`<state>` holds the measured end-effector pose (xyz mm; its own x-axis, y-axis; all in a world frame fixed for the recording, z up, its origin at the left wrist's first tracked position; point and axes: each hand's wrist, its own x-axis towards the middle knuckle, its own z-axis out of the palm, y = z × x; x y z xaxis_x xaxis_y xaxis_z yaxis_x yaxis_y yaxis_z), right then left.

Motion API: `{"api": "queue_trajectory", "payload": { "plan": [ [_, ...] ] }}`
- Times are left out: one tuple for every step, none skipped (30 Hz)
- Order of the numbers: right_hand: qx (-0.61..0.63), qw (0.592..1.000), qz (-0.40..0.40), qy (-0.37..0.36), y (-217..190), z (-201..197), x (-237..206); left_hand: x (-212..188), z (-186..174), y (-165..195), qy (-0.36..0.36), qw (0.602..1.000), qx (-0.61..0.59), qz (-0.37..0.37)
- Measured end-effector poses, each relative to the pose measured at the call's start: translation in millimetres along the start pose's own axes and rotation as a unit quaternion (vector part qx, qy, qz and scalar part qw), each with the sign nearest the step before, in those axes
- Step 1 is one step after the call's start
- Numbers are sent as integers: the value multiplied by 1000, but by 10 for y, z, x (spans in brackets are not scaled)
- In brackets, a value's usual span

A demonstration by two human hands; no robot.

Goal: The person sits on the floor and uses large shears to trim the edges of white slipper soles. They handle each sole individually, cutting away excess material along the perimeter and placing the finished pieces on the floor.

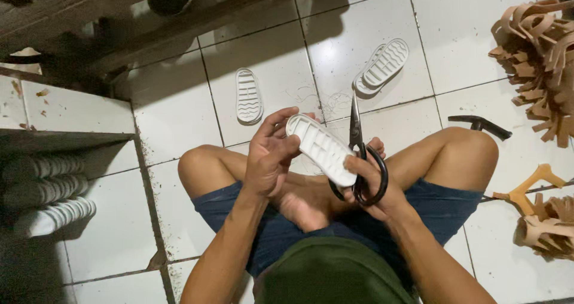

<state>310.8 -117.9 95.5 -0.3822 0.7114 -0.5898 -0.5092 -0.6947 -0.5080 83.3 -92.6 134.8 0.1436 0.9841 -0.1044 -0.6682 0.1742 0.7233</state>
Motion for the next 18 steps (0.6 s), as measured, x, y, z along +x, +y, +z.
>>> {"api": "queue_trajectory", "payload": {
  "plan": [
    [-119,993,-8,24,-33,-4,-59,-6,22,44,-1,1000,22,19],
    [-235,971,-13,48,-76,-30,-175,-21,31,106,19,999,10,25],
    [-348,935,-16,69,-95,-34,-271,-50,35,177,42,999,0,32],
    [-412,904,-101,54,-102,-30,-351,-65,40,244,64,997,-10,42],
    [-471,861,-186,37,-122,-32,-438,-77,48,300,69,995,-1,66],
    [-523,809,-268,17,-131,-25,-501,-101,62,347,77,993,9,89],
    [-547,786,-286,25,-132,-11,-539,-124,79,383,85,990,18,108],
    [-571,761,-305,37,-137,1,-566,-144,107,391,84,990,17,110],
    [-595,733,-326,50,-142,16,-572,-160,140,383,80,990,15,113],
    [-602,725,-330,52,-143,34,-558,-179,176,363,78,990,14,116],
    [-610,717,-332,55,-142,53,-539,-200,215,333,75,990,34,117],
    [-618,708,-335,60,-143,69,-533,-215,248,300,69,989,54,118],
    [-617,711,-329,71,-147,86,-529,-229,277,270,63,988,74,120],
    [-615,714,-324,80,-144,107,-528,-245,296,247,62,987,90,115],
    [-614,718,-316,88,-147,129,-532,-265,309,230,63,986,106,110],
    [-615,715,-321,85,-154,150,-531,-295,315,218,66,985,122,104],
    [-616,712,-327,83,-164,176,-528,-321,312,217,67,983,139,101],
    [-617,707,-335,83,-181,200,-519,-342,306,213,66,980,156,99]
  ]
}}
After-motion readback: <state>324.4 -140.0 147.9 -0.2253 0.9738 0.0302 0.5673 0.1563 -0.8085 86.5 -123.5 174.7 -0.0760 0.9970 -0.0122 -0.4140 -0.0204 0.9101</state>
